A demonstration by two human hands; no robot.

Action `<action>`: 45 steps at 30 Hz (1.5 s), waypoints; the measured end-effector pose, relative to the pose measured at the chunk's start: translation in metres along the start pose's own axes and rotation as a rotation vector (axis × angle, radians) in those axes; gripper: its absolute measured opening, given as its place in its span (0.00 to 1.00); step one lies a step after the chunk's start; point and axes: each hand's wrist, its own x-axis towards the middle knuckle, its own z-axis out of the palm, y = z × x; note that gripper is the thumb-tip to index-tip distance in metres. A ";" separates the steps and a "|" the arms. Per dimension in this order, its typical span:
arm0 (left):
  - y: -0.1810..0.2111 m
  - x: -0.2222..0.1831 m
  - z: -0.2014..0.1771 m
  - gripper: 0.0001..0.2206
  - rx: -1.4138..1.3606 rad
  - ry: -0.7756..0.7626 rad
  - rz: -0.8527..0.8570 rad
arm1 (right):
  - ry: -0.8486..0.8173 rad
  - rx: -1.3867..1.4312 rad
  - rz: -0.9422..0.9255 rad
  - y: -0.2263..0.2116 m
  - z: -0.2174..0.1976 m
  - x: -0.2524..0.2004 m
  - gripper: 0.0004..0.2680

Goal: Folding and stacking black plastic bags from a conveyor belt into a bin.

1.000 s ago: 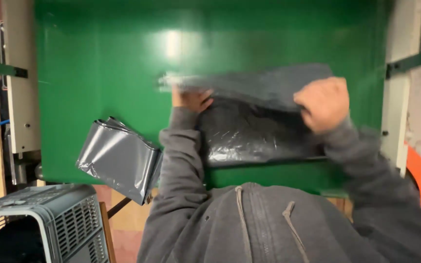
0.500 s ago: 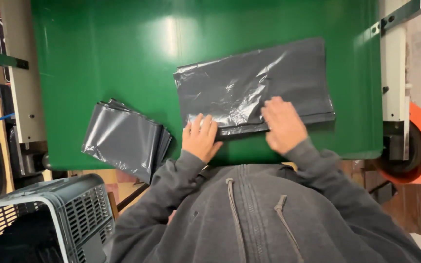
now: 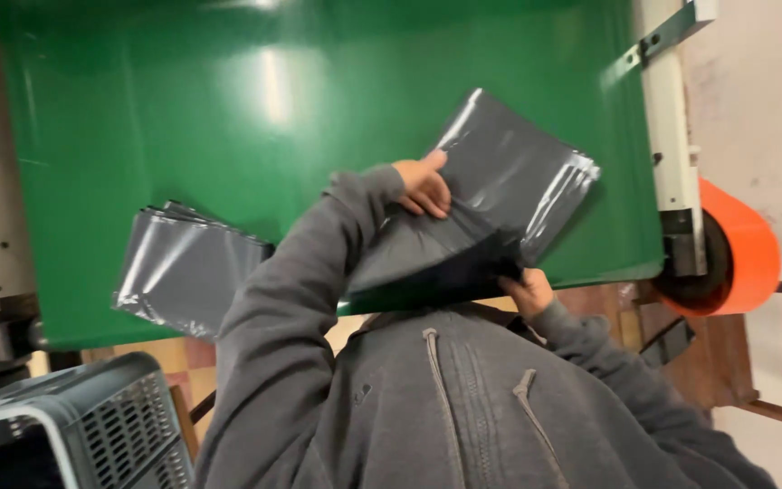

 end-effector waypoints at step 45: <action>0.190 -0.425 0.166 0.27 0.511 1.557 -1.487 | -0.045 0.206 -0.061 -0.349 0.270 0.111 0.17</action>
